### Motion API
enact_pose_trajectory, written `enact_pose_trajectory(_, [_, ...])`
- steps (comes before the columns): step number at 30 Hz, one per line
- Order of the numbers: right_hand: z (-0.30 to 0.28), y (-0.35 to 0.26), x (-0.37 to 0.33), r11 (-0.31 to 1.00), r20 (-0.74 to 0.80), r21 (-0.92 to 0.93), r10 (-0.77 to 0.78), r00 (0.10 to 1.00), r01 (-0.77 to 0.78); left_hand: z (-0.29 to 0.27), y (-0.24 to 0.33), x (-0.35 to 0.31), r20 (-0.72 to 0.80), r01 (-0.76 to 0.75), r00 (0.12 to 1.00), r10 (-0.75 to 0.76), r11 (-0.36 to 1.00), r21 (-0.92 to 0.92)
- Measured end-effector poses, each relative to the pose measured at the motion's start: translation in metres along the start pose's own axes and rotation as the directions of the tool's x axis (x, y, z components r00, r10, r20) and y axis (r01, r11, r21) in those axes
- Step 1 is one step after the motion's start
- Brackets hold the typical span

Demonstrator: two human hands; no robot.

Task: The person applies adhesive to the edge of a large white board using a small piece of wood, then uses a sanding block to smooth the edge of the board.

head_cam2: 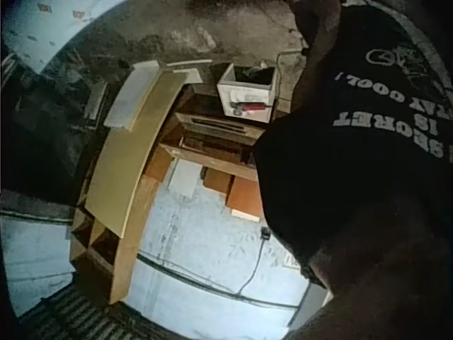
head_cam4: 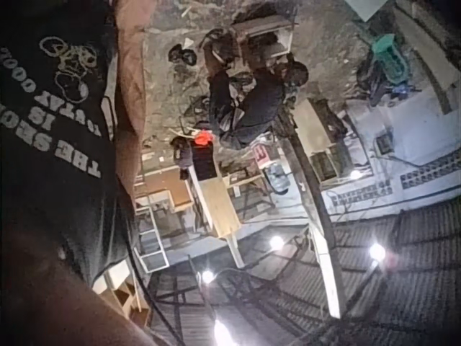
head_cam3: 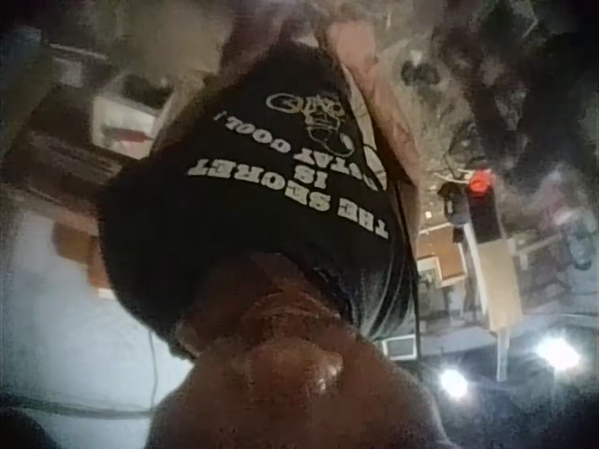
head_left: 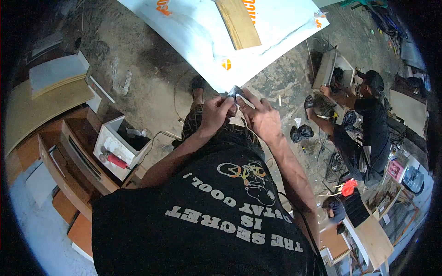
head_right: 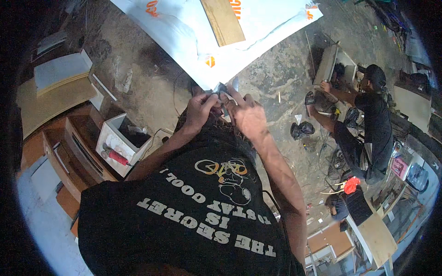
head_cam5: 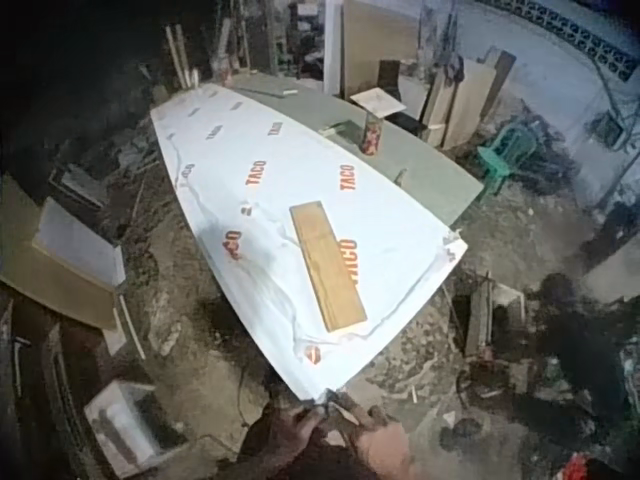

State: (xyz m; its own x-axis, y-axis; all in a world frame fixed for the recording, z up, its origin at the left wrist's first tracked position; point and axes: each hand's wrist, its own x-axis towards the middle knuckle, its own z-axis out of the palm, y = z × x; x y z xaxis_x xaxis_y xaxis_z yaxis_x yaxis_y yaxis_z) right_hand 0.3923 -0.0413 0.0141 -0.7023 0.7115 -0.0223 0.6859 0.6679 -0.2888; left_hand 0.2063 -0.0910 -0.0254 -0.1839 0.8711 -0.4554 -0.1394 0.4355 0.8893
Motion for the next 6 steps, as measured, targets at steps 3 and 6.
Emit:
enact_pose_trajectory(3, [-0.001, -0.003, 0.015, 1.0, -0.002, 0.003, 0.014, 1.0, -0.014, -0.004, -0.001, 0.01, -0.023, -0.032, 0.999, 0.032, 0.999, -0.011])
enact_pose_trajectory(6, [-0.001, -0.002, 0.009, 1.0, 0.058, -0.028, -0.003, 0.998, 0.005, -0.005, 0.002, 0.007, -0.034, 0.022, 0.999, -0.024, 0.998, -0.059])
